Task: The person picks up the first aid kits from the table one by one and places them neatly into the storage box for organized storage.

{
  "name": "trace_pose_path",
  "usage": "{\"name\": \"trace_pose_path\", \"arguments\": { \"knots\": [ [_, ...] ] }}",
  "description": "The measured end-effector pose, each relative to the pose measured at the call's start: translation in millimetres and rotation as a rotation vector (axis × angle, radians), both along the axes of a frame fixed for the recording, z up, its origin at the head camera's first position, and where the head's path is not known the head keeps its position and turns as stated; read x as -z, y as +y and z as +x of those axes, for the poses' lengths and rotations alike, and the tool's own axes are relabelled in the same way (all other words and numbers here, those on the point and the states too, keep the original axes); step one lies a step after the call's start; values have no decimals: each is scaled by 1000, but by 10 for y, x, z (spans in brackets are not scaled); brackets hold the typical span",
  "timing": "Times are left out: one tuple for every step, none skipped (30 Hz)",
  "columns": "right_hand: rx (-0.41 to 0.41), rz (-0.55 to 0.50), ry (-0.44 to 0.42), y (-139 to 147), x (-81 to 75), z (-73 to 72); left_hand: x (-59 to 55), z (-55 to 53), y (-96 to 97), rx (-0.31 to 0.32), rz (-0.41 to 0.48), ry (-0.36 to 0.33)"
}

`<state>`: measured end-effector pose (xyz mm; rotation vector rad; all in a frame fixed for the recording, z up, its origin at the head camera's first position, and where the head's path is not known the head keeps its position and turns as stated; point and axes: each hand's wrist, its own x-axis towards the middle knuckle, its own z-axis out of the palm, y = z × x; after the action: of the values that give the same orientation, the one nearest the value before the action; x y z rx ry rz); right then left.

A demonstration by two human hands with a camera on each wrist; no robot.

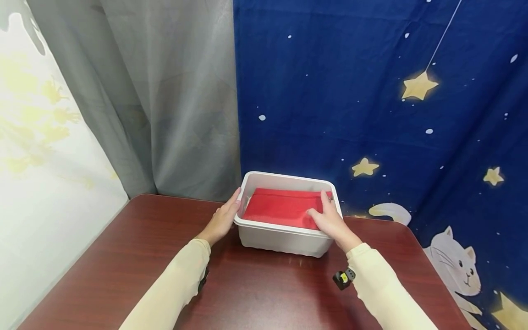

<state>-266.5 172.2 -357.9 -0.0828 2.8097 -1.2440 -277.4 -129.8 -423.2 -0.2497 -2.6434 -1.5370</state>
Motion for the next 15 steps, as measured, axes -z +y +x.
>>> {"name": "trace_pose_path", "arguments": {
  "knots": [
    [-5, 14, -13, 5, 1, -9, -2, -1, -1, 2, 1, 2],
    [-10, 23, -26, 8, 2, -19, -3, -1, -2, 4, 1, 3],
    [-14, 24, -36, 11, 1, -29, -4, -1, -2, 5, 2, 4],
    [-16, 22, -44, 12, 1, -38, -5, 0, -2, 5, 2, 4],
    [-15, 19, -52, 12, 2, -47, -5, 0, -2, 4, 0, 5],
    [-11, 18, -52, 11, 3, -54, -5, 2, -1, 5, -2, 5],
    [-11, 19, -46, 8, 4, -57, -5, 2, 1, 5, -3, 4],
    [-8, 17, -36, 6, 6, -57, -5, 2, 2, 4, -6, 4],
    [-3, 14, -25, 5, 8, -55, -6, 3, 4, 6, -8, 3],
    [4, 13, -16, 4, 11, -50, -8, 4, 7, 9, -9, 4],
    [8, 14, -6, 5, 15, -45, -7, 2, 8, 13, -8, 4],
    [9, 13, 4, 7, 17, -38, -9, 2, 7, 17, -4, 5],
    [9, 11, 9, 10, 19, -33, -9, 1, 6, 18, 2, 4],
    [12, 3, 13, 15, 19, -28, -10, 2, 3, 20, 8, 4],
    [14, -4, 14, 19, 19, -23, -10, 1, 1, 23, 17, 3]
  ]
}}
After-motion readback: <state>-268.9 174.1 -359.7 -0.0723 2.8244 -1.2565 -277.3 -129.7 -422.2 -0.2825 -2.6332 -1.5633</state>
